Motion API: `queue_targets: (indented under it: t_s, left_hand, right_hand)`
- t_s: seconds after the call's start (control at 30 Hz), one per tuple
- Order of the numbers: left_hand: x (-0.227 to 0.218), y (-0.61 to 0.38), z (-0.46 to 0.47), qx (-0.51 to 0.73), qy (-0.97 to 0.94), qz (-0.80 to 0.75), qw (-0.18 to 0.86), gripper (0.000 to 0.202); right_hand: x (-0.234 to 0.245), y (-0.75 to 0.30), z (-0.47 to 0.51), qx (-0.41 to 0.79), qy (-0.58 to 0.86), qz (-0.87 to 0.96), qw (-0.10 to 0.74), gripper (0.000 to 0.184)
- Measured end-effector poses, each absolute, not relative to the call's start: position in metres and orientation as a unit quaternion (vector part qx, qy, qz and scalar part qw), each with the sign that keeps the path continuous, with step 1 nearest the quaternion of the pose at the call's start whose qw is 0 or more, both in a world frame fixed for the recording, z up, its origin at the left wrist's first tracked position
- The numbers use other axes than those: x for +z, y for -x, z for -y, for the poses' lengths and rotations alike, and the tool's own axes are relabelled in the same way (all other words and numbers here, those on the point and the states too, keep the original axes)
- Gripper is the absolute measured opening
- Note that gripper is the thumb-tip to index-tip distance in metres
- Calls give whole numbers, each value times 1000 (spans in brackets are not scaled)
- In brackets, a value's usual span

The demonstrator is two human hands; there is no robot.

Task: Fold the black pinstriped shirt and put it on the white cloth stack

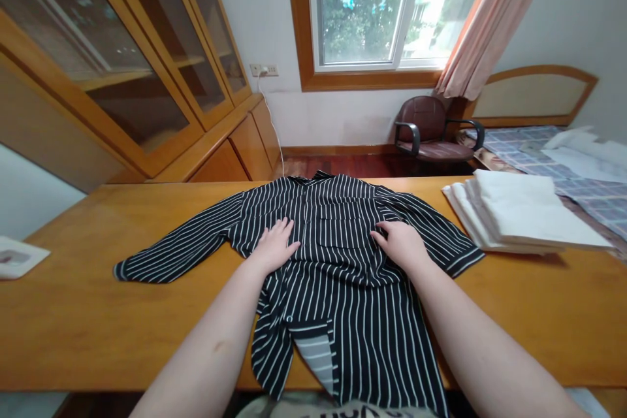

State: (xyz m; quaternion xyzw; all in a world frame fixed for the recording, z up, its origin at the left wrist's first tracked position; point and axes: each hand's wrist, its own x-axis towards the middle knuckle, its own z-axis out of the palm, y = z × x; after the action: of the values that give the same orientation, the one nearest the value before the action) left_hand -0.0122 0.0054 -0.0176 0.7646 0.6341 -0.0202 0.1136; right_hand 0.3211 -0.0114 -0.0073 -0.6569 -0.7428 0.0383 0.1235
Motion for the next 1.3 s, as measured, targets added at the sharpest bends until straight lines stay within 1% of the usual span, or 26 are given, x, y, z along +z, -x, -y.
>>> queue_targets:
  t_s: [0.1,0.2,0.3,0.37,0.43,0.5,0.57,0.67,0.83,0.93,1.1,1.2,1.3]
  left_hand:
    - [-24,13,-9,7,-766,-627,142,67]
    - [-20,11,-12,79,-768,-618,150,61]
    - [-10,9,-9,126,-769,-615,121,52]
    - [-5,8,-6,119,-768,-621,105,45]
    - [-2,7,-3,98,-763,-630,103,42]
    - [-4,7,-3,79,-757,-639,109,45]
    - [-10,8,-5,61,-755,-642,119,54]
    - [-22,12,-13,39,-769,-626,124,65]
    - [-29,15,-26,14,-798,-592,112,73]
    - [-28,13,-27,12,-810,-577,109,76]
    - [-31,12,-21,30,-811,-572,119,69]
    - [-32,13,-20,43,-795,-593,123,67]
    - [-28,14,-22,54,-775,-617,125,63]
  right_hand:
    - [-11,-321,9,39,698,711,72,49]
    - [-20,-329,1,41,719,691,64,56]
    - [-26,-335,-4,33,720,690,66,62]
    - [-26,-335,-3,13,698,709,97,57]
    - [-23,-332,-1,1,656,741,143,45]
    - [-20,-328,1,8,621,766,169,35]
    - [-18,-325,3,21,610,774,167,30]
    - [-18,-322,4,33,608,777,161,29]
    - [-23,-322,3,30,602,778,178,33]
    - [-29,-321,2,47,616,772,148,40]
    - [-37,-324,-3,72,665,739,79,63]
    - [-38,-329,-6,85,678,727,67,70]
    - [-41,-334,-8,86,668,736,64,73]
